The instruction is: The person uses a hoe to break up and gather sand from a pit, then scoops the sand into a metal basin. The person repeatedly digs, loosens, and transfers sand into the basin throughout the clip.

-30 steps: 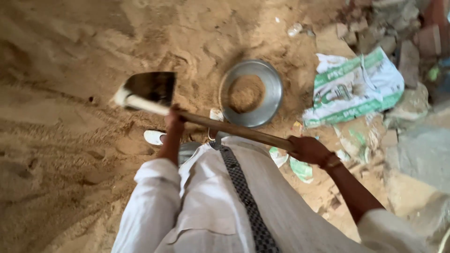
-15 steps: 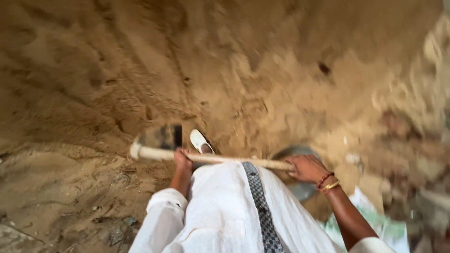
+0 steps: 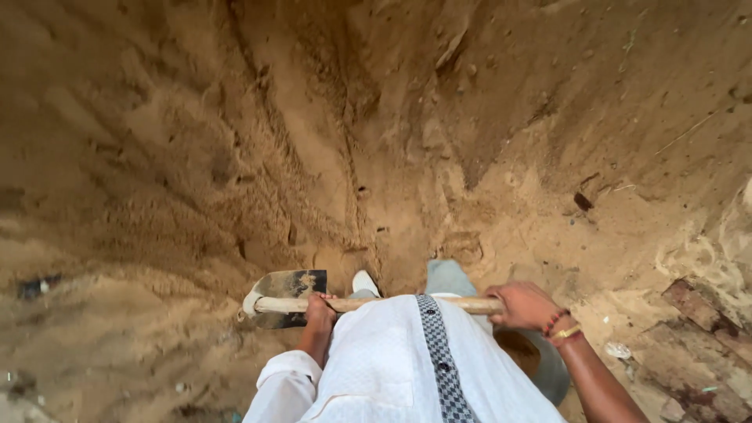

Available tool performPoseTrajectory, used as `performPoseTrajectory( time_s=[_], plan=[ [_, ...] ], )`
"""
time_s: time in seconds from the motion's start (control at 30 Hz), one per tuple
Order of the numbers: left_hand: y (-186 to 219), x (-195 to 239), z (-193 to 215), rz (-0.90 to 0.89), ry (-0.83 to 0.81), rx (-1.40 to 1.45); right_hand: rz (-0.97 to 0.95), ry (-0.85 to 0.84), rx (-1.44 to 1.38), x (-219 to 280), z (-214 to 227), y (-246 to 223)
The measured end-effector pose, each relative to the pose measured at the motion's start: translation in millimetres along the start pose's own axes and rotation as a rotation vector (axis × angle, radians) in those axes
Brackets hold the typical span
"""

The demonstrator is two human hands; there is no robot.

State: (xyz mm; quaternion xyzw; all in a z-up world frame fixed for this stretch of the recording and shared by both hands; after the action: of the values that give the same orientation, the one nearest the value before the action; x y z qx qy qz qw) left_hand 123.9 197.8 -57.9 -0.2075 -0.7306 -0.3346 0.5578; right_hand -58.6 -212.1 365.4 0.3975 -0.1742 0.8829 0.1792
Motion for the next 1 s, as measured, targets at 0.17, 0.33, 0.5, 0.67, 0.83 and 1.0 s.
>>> performPoseTrajectory(
  time_s=[0.17, 0.33, 0.5, 0.67, 0.83, 1.0],
  plan=[
    [-16, -22, -119, 0.033, -0.046, -0.078, -0.058, 0.135, -0.156, -14, -13, 60],
    [-39, -14, -289, -0.002, -0.002, -0.183, -0.195, 0.220, -0.193, -64, 1, 141],
    [-36, 126, -532, -0.033, -0.224, -0.504, -0.144, 0.511, -0.348, -167, 39, 225],
    [16, 280, -750, -0.198, -0.504, -0.337, -0.096, 0.355, -0.474, -265, 169, 207],
    [113, 454, -932, -0.499, -0.770, -0.385, -0.004, 0.550, -0.687, -352, 334, 119],
    [166, 440, -1039, -0.874, -1.014, -0.545, 0.247, 0.632, -1.039, -361, 576, -34]
  ],
)
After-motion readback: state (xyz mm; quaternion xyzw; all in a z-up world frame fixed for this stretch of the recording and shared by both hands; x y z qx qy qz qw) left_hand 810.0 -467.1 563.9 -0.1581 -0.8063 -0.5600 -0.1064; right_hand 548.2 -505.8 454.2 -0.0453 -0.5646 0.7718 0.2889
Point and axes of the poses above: each hand's wrist, its own x-axis away from the middle knuckle, its own z-axis out of the back of the hand, y = z × x, the point moved 10 cm from there along -x, towards the middle knuckle, and after that the axes turned 11 degrees about x, right-handed, at the moved point
